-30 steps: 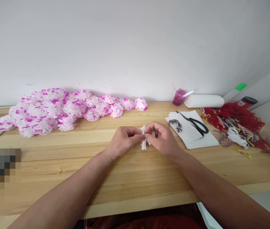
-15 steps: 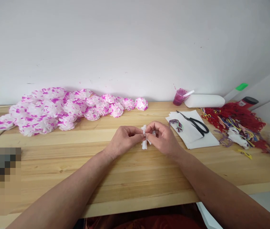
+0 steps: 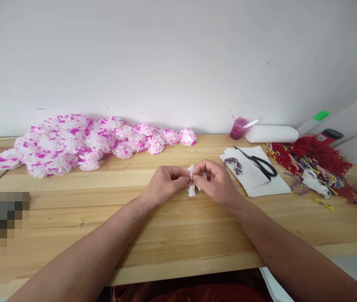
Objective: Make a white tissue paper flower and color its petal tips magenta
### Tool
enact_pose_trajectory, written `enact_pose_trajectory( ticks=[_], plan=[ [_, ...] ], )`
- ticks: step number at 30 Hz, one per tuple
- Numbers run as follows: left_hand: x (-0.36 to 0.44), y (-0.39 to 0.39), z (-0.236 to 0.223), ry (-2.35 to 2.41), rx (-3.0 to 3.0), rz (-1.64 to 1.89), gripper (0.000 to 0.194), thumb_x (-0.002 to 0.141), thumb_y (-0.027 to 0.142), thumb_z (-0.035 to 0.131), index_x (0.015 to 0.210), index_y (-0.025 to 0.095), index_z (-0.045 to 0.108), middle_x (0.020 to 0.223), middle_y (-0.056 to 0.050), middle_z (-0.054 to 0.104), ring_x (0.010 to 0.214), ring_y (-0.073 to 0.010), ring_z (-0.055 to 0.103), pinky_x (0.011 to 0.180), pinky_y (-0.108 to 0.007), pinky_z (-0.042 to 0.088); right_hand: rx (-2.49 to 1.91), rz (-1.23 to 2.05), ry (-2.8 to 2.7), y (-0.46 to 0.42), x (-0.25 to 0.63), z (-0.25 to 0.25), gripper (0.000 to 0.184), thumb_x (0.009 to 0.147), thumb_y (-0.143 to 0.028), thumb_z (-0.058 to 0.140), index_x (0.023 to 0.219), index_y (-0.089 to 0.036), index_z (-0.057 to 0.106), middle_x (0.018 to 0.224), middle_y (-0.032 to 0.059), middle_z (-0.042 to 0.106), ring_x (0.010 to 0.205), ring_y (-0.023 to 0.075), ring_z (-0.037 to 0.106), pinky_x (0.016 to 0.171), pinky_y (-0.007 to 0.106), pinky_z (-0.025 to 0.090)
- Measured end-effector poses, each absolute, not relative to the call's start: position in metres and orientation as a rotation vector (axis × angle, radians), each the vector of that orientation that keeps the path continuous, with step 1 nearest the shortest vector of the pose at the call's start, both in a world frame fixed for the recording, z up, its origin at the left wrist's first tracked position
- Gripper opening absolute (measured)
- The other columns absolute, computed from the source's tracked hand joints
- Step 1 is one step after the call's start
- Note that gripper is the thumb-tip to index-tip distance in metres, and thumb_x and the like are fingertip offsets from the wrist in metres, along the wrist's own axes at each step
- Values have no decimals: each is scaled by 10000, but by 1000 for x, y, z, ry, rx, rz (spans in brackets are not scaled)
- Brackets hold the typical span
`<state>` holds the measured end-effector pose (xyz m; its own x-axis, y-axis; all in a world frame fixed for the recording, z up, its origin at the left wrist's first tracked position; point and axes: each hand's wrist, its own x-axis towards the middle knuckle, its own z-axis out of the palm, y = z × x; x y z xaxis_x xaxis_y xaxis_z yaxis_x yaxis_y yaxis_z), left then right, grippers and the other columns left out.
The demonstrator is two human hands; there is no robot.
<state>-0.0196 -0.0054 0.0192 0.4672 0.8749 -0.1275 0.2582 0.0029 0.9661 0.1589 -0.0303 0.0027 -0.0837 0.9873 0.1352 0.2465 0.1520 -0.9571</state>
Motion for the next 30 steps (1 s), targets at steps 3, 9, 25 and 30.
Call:
enact_pose_trajectory(
  ticks=[3, 9, 25, 30],
  plan=[
    [-20, -6, 21, 1024, 1539, 653, 219, 788, 287, 610, 823, 151, 778, 703, -5, 681, 608, -100, 487, 555, -211, 354, -1238, 1028, -1502, -31, 159, 3, 86, 812, -246, 642, 799, -199, 572, 735, -8, 596, 647, 124, 568, 564, 235, 439],
    [-20, -6, 21, 1031, 1543, 652, 245, 806, 324, 598, 813, 153, 772, 665, 0, 643, 588, -94, 461, 530, -209, 335, -1222, 1061, -1484, -31, 158, 5, 86, 805, -231, 644, 797, -198, 565, 730, -10, 588, 643, 120, 556, 565, 234, 444],
    [-17, -6, 19, 1065, 1521, 675, 238, 782, 338, 624, 795, 150, 771, 686, 0, 682, 578, -92, 479, 524, -201, 345, -1227, 1069, -1477, -32, 158, 5, 104, 818, -258, 653, 806, -201, 566, 749, -4, 603, 655, 125, 571, 574, 239, 448],
    [-17, -6, 18, 1082, 1540, 674, 236, 770, 329, 629, 800, 144, 772, 721, -11, 713, 590, -100, 512, 529, -204, 354, -1238, 1071, -1458, -31, 158, 4, 73, 792, -213, 636, 796, -198, 565, 741, -10, 592, 646, 120, 575, 569, 232, 457]
  ],
)
